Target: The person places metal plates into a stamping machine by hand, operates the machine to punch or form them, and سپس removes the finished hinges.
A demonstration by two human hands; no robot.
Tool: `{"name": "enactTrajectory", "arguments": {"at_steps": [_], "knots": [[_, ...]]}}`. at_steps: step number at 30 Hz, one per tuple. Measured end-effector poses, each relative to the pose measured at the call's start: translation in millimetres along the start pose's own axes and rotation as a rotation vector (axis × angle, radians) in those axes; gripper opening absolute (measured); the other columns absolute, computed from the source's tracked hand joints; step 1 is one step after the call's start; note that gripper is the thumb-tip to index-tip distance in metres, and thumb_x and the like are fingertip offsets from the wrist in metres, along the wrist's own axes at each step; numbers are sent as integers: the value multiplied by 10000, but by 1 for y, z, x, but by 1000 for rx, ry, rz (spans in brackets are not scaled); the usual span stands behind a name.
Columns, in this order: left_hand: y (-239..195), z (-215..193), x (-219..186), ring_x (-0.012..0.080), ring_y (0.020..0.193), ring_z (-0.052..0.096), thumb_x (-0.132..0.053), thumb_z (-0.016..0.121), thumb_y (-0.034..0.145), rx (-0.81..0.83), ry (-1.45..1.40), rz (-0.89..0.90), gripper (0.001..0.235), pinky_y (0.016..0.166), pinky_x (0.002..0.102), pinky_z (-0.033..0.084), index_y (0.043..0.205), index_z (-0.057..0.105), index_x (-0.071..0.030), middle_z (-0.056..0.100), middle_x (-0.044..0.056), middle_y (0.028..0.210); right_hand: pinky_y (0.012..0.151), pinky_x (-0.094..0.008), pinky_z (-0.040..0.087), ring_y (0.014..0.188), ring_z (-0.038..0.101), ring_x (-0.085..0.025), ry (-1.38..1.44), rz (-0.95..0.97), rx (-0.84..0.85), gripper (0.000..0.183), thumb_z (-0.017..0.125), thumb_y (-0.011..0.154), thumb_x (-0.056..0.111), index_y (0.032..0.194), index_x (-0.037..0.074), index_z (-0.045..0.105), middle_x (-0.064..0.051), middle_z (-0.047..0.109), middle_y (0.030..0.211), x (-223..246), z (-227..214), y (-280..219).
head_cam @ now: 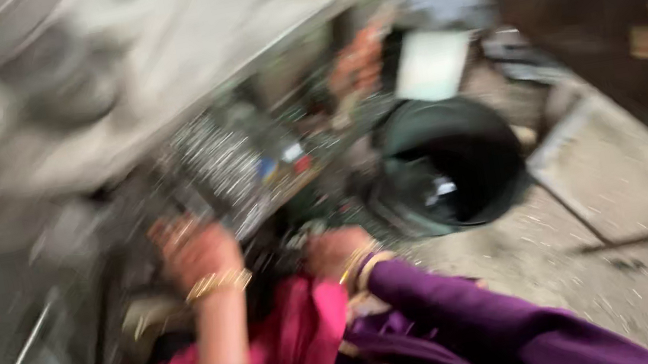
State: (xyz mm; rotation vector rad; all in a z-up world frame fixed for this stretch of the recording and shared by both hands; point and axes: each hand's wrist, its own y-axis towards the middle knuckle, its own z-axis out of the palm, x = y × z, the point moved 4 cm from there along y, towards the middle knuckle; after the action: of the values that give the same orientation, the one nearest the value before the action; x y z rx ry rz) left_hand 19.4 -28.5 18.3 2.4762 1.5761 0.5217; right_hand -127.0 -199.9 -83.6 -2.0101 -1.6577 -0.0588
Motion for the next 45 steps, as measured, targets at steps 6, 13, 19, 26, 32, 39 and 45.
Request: {"name": "enactTrajectory", "arguments": {"at_steps": [6,13,19,26,32,39,45], "knots": [[5,17,-6,299,1442,479,-267,430,1047,71,5,-70,405,1303,494,200,1243,701,-40,608,144,1452,786,-534,529,925,693,-431,133,-57,-62,548,609,948,614,1055,78,654,-208,734,930,-26,23,-6],[-5,7,-2,319,1438,450,-239,485,992,25,-86,-55,404,1258,476,163,1228,709,0,607,159,1441,742,-499,550,848,720,-384,150,30,85,463,597,955,537,1109,102,638,-189,734,927,-33,26,14],[-3,-6,-10,301,1425,459,-250,475,998,108,-79,-93,388,1267,474,161,1161,739,-18,609,151,1422,728,-488,551,822,718,-371,252,-76,-20,467,622,941,543,1058,93,657,-181,741,903,-38,54,-4],[13,19,7,285,1400,477,-186,462,991,161,-151,-92,347,1259,472,163,1095,771,-68,611,124,1432,751,-472,571,873,738,-380,80,-3,-17,447,584,971,536,1065,106,662,-192,736,939,-42,56,13],[27,13,3,305,1393,446,-171,436,941,-28,-168,-144,428,1226,519,151,1226,744,-84,595,96,1420,738,-525,532,902,682,-449,250,-117,-123,458,666,899,523,1016,81,680,-231,719,943,-34,41,9],[36,19,15,271,1532,282,-220,367,1052,288,-93,-138,409,1267,534,53,1294,680,-113,477,40,1569,745,-483,556,849,728,-385,239,-6,35,461,609,940,533,1018,87,694,-201,742,893,-45,46,13],[33,14,15,279,1535,240,-221,377,1022,293,-122,-151,429,1258,543,28,1345,646,-133,443,9,1587,752,-475,552,827,728,-371,348,10,73,480,634,921,546,964,79,738,-203,748,872,-29,44,-1]]}}
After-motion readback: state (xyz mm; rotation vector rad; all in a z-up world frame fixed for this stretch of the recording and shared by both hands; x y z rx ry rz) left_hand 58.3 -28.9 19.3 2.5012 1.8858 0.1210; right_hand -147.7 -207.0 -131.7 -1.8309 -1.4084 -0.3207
